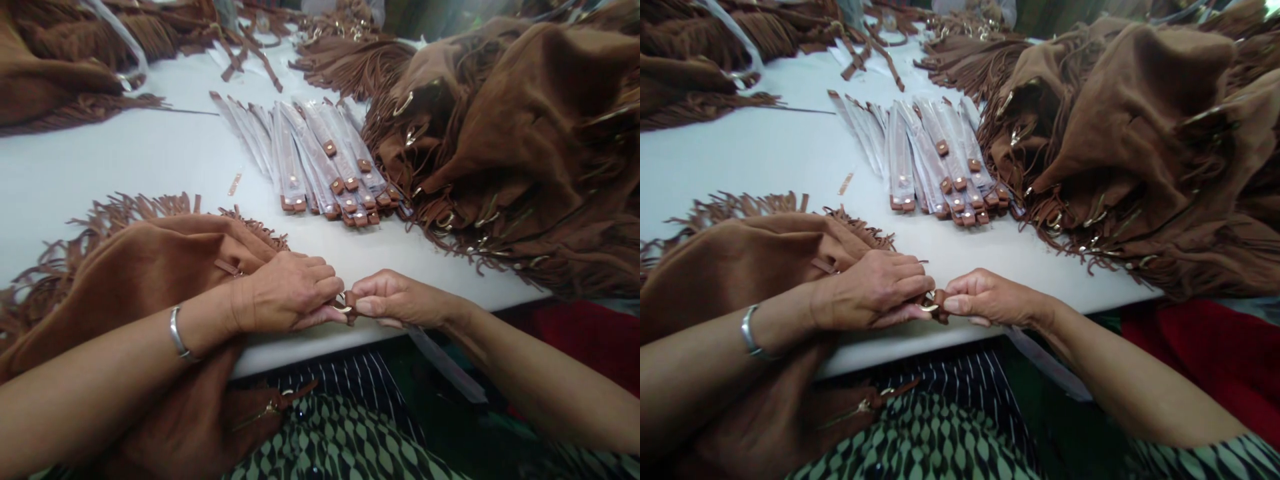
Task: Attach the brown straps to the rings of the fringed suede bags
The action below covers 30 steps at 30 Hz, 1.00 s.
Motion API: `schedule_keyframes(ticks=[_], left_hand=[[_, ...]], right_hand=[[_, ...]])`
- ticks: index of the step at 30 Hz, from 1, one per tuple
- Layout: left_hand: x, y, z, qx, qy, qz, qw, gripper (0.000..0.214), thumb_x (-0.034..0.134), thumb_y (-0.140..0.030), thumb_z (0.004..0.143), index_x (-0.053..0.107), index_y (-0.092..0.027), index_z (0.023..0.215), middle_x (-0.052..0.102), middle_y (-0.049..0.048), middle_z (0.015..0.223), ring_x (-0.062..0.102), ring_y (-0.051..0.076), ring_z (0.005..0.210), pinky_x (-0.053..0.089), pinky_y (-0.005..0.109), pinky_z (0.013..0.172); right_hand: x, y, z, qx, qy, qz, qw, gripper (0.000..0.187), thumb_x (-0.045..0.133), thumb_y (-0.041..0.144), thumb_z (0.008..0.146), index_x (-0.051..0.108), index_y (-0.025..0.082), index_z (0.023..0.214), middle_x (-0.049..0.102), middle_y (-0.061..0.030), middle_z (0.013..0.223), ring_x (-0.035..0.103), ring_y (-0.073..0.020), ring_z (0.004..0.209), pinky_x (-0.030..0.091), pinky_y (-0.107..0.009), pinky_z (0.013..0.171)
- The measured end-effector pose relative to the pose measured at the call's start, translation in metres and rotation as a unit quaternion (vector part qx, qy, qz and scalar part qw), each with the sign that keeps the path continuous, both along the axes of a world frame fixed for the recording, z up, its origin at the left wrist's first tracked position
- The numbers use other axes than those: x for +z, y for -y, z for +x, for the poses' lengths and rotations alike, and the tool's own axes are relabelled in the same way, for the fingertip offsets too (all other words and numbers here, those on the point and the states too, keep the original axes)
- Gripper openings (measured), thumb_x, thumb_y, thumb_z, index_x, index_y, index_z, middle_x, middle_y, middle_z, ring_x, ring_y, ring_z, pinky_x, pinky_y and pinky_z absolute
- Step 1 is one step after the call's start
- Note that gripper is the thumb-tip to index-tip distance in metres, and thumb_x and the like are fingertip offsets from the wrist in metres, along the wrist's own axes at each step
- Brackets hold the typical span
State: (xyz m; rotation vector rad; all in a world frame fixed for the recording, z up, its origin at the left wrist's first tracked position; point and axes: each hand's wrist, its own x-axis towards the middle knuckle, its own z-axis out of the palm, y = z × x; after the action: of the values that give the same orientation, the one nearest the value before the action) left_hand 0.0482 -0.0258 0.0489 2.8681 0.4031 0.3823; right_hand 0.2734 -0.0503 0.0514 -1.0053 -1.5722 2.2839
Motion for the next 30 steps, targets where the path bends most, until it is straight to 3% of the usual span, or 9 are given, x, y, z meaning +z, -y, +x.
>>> schedule_keyframes(ticks=[4,8,13,19,22,25,30], left_hand=[[0.002,0.0,0.0,0.008,-0.018,-0.008,1.0,0.042,0.028,-0.047,0.093,0.052,-0.012,0.089,0.051,0.0059,0.083,0.045,0.017,0.072,0.037,0.03,0.062],[0.004,0.004,0.001,-0.001,-0.033,-0.007,0.999,0.038,0.033,-0.047,0.091,0.05,-0.013,0.091,0.05,0.006,0.085,0.043,0.018,0.075,0.038,0.033,0.067],[0.006,0.007,0.006,0.069,-0.078,0.0,0.995,0.041,0.029,-0.05,0.091,0.048,-0.015,0.084,0.051,0.007,0.084,0.045,0.021,0.076,0.04,0.035,0.067],[0.008,0.003,0.009,0.116,-0.099,-0.076,0.985,0.046,0.035,-0.059,0.086,0.05,-0.016,0.081,0.057,0.0052,0.074,0.053,0.02,0.067,0.041,0.031,0.06],[0.005,0.004,0.01,0.156,-0.069,-0.094,0.981,0.03,0.048,-0.045,0.079,0.052,-0.017,0.068,0.056,0.0023,0.062,0.053,0.018,0.058,0.036,0.028,0.054],[-0.001,0.008,0.011,0.199,-0.003,-0.071,0.977,0.022,0.049,-0.034,0.073,0.051,-0.018,0.058,0.054,0.001,0.054,0.051,0.017,0.051,0.032,0.027,0.051],[-0.011,0.009,0.01,0.212,0.076,-0.032,0.974,0.022,0.045,-0.032,0.072,0.051,-0.017,0.057,0.052,0.0016,0.052,0.05,0.017,0.05,0.035,0.028,0.052]], right_hand=[[-0.005,0.0,-0.001,-0.035,-0.023,-0.014,0.999,0.035,0.057,0.041,0.084,0.057,0.006,0.083,0.035,0.0045,0.058,0.022,-0.0011,0.04,0.013,-0.013,0.033],[-0.007,-0.006,-0.002,-0.026,-0.027,0.005,0.999,0.034,0.06,0.039,0.082,0.059,0.005,0.076,0.037,0.0036,0.053,0.024,-0.0017,0.038,0.011,-0.014,0.032],[0.002,-0.013,-0.002,-0.014,-0.017,0.021,1.0,0.036,0.058,0.04,0.082,0.059,0.004,0.074,0.034,0.0041,0.05,0.021,-0.0025,0.038,0.009,-0.017,0.034],[0.039,-0.017,-0.017,0.017,0.081,0.151,0.985,0.034,0.054,0.035,0.084,0.06,0.004,0.071,0.043,-0.0011,0.061,0.034,-0.0072,0.056,0.026,-0.019,0.049],[0.055,-0.018,-0.025,0.065,0.136,0.236,0.96,0.034,0.052,0.034,0.085,0.062,0.005,0.072,0.044,-0.0005,0.059,0.037,-0.0078,0.055,0.027,-0.02,0.05],[0.064,-0.02,-0.03,0.096,0.17,0.289,0.937,0.033,0.05,0.033,0.086,0.063,0.007,0.072,0.044,-0.0001,0.057,0.038,-0.0081,0.053,0.027,-0.02,0.048],[0.067,-0.017,-0.039,0.093,0.205,0.329,0.917,0.03,0.048,0.03,0.086,0.062,0.009,0.07,0.045,-0.0001,0.057,0.038,-0.0082,0.052,0.027,-0.019,0.046]])
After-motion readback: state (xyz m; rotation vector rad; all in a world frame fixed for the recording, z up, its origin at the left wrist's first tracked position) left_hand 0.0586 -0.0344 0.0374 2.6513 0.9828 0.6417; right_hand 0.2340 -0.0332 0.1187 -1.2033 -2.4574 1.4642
